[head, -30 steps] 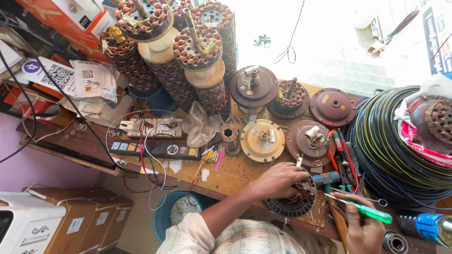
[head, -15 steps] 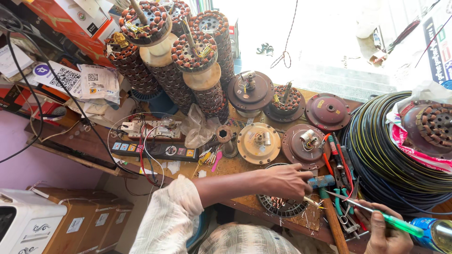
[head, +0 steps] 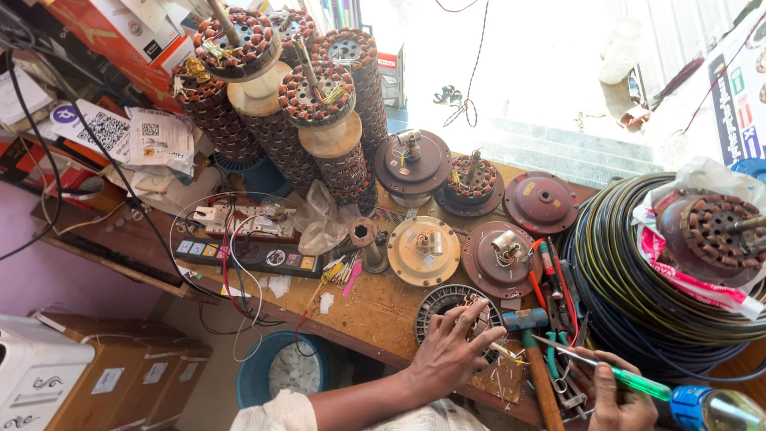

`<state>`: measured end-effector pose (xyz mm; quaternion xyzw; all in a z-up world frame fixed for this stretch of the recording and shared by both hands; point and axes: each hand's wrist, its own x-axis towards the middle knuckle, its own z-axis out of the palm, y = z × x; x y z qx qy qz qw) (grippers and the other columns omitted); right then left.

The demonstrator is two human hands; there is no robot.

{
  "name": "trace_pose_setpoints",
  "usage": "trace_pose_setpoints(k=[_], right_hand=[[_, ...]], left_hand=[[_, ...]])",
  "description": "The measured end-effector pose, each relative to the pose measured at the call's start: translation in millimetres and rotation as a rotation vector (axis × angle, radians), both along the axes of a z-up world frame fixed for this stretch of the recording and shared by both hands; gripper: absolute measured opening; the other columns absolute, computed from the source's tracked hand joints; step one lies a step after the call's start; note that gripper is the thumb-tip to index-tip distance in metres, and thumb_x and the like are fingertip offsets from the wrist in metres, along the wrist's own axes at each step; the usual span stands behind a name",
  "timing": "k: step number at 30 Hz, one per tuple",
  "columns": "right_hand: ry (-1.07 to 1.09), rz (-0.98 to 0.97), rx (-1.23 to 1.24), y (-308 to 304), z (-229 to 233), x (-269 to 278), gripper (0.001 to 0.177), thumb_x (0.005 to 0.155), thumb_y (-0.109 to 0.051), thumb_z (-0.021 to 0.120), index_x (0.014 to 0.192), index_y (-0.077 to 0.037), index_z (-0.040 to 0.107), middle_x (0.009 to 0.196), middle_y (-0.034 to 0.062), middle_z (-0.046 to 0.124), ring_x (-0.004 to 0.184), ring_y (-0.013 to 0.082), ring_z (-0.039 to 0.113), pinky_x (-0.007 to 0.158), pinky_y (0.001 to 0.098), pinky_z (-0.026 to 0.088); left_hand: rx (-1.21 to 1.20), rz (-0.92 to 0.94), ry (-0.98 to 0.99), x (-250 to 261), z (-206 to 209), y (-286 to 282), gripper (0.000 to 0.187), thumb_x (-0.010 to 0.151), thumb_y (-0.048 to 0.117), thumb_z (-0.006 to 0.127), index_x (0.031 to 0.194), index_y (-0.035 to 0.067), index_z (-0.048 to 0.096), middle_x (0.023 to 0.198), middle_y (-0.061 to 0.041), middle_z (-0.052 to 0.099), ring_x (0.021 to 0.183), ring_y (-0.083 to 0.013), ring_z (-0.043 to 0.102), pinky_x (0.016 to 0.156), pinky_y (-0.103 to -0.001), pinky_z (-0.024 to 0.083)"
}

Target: The person uses a screwdriver to adjust and tighten components on a motor stator held in the left hand. The work is performed at a cluttered workbench with various motor parts and tools visible.

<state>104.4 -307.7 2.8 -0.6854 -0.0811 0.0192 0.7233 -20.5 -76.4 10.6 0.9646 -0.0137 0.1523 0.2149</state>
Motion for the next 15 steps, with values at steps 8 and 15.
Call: trace_pose_setpoints(k=[8,15], right_hand=[[0.070,0.130,0.023,24,15,21,0.028,0.105,-0.011,0.057,0.116,0.014,0.056,0.107,0.0313,0.069,0.104,0.0404,0.073,0.089,0.0495,0.065],[0.151,0.309,-0.063,39,9,34,0.024,0.101,-0.008,0.054,0.116,0.011,0.059,0.110,0.0276,0.072,0.105,0.0368,0.073,0.092,0.0470,0.064]], left_hand=[[-0.040,-0.251,0.224,9,13,46,0.093,0.076,-0.001,0.068,0.155,0.038,0.041,0.169,0.000,0.032,0.143,-0.0277,0.043,0.111,-0.046,0.036],[-0.055,-0.393,0.268,7,39,57,0.093,0.077,-0.002,0.068,0.156,0.039,0.040,0.165,0.005,0.041,0.142,-0.0278,0.045,0.112,-0.045,0.037]])
